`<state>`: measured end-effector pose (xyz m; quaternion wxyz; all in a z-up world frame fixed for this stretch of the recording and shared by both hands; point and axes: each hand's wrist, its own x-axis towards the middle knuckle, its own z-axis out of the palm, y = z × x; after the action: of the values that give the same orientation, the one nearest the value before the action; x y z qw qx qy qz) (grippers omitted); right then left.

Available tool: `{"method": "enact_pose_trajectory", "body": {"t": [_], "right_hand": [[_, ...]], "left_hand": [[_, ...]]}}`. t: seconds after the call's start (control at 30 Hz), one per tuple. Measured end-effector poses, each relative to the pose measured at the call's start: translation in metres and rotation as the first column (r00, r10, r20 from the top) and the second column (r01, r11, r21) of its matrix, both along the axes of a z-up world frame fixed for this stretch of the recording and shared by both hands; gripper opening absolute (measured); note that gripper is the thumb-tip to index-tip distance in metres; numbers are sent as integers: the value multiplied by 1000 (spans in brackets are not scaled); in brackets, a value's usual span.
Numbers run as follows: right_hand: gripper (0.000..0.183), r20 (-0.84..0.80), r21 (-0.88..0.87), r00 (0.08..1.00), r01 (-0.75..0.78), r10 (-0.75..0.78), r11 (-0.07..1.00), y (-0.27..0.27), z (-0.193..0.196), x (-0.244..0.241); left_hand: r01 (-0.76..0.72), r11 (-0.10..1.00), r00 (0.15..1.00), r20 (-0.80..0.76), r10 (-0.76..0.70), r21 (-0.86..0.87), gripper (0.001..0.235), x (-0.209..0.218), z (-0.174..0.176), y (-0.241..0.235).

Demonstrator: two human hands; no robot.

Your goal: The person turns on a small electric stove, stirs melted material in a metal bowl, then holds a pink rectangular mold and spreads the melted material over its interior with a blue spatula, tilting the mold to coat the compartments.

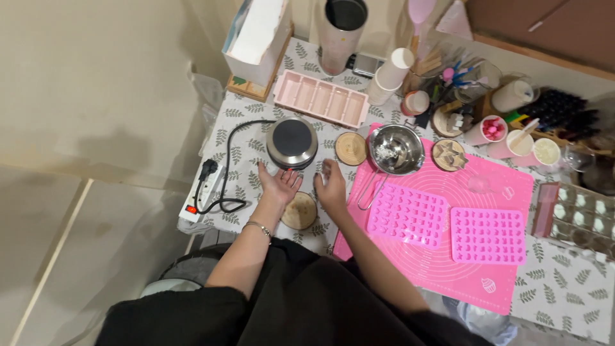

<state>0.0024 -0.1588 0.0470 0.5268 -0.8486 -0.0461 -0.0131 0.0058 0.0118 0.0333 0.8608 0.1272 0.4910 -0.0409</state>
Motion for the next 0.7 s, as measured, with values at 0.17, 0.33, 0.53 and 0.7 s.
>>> {"method": "enact_pose_trajectory", "body": {"t": [0.17, 0.33, 0.53, 0.7], "right_hand": [[45, 68, -81, 982, 184, -179, 980, -55, 45, -38], [59, 78, -285, 857, 508, -509, 813, -98, 21, -40], [23, -625, 430, 765, 504, -156, 749, -121, -39, -3], [24, -689, 473, 706, 609, -164, 637, -122, 2, 16]], "left_hand": [[38, 997, 999, 19, -39, 72, 109, 3, -7, -9], [68, 984, 998, -13, -66, 163, 113, 2, 9, -20], [48, 988, 998, 32, -53, 145, 109, -12, -3, -14], [101, 987, 987, 109, -114, 121, 93, -31, -10, 8]]}}
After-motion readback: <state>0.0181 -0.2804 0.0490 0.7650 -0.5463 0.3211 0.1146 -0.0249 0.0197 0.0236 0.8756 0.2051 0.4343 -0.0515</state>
